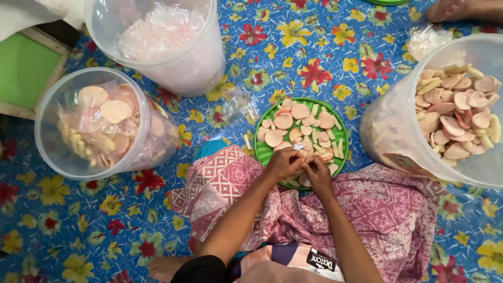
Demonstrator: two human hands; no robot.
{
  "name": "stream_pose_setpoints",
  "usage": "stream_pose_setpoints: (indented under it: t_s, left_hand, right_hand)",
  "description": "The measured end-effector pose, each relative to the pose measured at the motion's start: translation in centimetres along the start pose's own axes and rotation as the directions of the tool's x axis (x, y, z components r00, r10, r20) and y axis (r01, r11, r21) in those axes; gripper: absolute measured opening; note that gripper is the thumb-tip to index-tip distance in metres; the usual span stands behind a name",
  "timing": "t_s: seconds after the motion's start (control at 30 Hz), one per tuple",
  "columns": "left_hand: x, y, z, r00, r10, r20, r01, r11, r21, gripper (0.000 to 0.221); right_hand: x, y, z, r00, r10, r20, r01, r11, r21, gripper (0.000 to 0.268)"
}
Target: Arranging sliced food items on a plate from a large container
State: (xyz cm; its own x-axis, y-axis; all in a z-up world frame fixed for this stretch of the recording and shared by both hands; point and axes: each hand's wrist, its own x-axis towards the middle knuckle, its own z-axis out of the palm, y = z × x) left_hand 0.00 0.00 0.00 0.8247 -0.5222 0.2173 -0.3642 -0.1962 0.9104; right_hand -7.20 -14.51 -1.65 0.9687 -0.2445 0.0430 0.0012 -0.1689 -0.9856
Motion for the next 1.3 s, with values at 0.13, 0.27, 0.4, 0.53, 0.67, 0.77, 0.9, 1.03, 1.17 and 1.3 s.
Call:
stream_pose_setpoints:
  t_s: [0.13, 0.27, 0.4, 0.53, 0.67, 0.77, 0.9, 1.03, 1.17, 1.3]
  left_hand:
    - [0.0, -0.7, 0.0, 0.998, 0.057, -0.039, -0.053, 0.994, 0.094, 0.007]
    - [0.1, 1.3, -0.3, 0.971, 0.202, -0.126, -0.164, 0.951, 0.262, 0.009]
    - [0.0, 2.4, -0.5, 0.942, 0.296, -0.16, -0.223, 0.906, 0.36, 0.017]
    - [-0.4, 0.5, 0.3, 0.945, 0.3, -0.128, -0.244, 0.912, 0.33, 0.018]
    - [-0.8, 1.2, -0.7, 0.995, 0.094, 0.043, -0.102, 0.961, 0.255, 0.02]
    - [-0.8, 0.3, -1.4, 0.993, -0.037, 0.108, 0.009, 0.968, 0.251, 0.017]
    - [-0.8, 2.4, -3.8, 0.983, -0.16, 0.085, 0.16, 0.987, 0.005, 0.018]
    - [-0.4, 1.6, -3.6, 0.975, -0.221, 0.013, 0.219, 0.954, -0.206, 0.019]
    - [-0.3, 0.8, -3.1, 0.97, -0.244, 0.008, 0.234, 0.919, -0.317, 0.019]
    - [-0.2, -0.4, -2.3, 0.992, -0.118, 0.049, 0.128, 0.922, -0.366, 0.042]
  right_hand:
    - [-0.4, -0.7, 0.1, 0.998, 0.033, -0.048, -0.027, 0.994, 0.109, 0.009]
    - [-0.8, -1.5, 0.0, 0.989, 0.024, -0.148, -0.009, 0.995, 0.104, 0.011]
    - [-1.0, -1.6, -0.1, 0.965, -0.172, -0.196, 0.15, 0.982, -0.118, 0.011]
    - [-1.5, -4.0, 0.2, 0.94, -0.33, -0.091, 0.295, 0.917, -0.269, 0.017]
    - [-1.7, -1.1, -0.2, 0.968, -0.232, -0.095, 0.22, 0.968, -0.12, 0.019]
    - [-1.8, -1.5, -0.1, 0.988, -0.101, -0.113, 0.105, 0.994, 0.033, 0.016]
    - [-1.9, -1.7, -0.1, 0.982, 0.114, -0.151, -0.083, 0.977, 0.197, 0.021]
    - [-1.7, -1.5, -0.2, 0.967, 0.208, -0.148, -0.157, 0.942, 0.297, 0.024]
    - [-1.8, -1.4, -0.3, 0.963, 0.237, -0.13, -0.186, 0.929, 0.32, 0.031]
    - [-1.9, -3.5, 0.0, 0.976, 0.198, -0.09, -0.166, 0.946, 0.278, 0.031]
